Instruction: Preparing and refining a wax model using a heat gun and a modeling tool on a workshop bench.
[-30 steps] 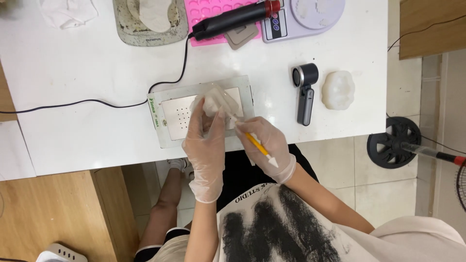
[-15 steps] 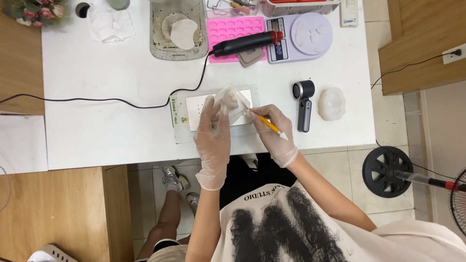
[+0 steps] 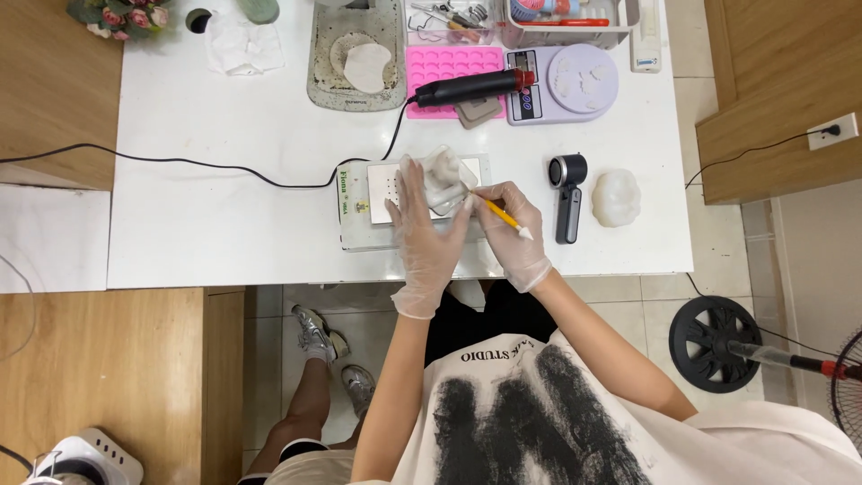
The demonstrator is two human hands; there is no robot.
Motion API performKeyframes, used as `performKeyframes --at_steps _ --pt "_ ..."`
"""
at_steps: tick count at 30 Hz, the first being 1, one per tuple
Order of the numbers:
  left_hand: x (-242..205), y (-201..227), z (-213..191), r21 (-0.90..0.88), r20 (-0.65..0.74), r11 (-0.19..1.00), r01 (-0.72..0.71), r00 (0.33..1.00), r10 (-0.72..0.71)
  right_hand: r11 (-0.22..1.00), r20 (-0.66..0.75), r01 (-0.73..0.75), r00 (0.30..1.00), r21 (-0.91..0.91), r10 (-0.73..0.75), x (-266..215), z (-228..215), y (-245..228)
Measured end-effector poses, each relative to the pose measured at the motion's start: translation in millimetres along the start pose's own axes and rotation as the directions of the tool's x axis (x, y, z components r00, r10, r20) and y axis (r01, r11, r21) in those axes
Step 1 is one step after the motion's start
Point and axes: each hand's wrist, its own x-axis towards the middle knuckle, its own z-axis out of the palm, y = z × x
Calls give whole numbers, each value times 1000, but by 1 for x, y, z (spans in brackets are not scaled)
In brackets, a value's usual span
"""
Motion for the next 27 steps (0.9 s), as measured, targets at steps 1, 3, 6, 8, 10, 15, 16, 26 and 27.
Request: performKeyframes --at_steps 1,3,6,8,10,15,16,26,27 --pt "2 -3 2 -10 25 1000 9 1000 -9 1000 -2 14 1000 13 -14 2 1 2" --pt "6 -8 2 -3 30 1000 2 1000 -2 998 7 4 1000 69 -4 2 -1 -3" --pt "14 -16 1 13 50 999 -37 998 36 988 13 21 1000 156 -23 5 -3 3" --pt "20 -21 -3 25 63 997 -70 996 69 980 7 52 999 191 -54 6 -3 7" --pt "24 -25 -4 64 106 993 -99 990 91 996 56 28 998 82 -33 7 -5 8" --pt "10 3 5 -252 -20 967 -27 1000 23 998 2 46 999 32 -47 6 -1 1" --pt "6 14 7 -452 -53 892 20 997 -49 1000 22 -10 1000 23 9 6 -1 1" --pt "33 50 -3 -219 15 944 246 968 -249 1000 116 28 993 1 -28 9 -8 -7" --pt "41 64 -16 -234 129 884 405 914 -384 998 114 -14 994 67 6 9 -9 -9"
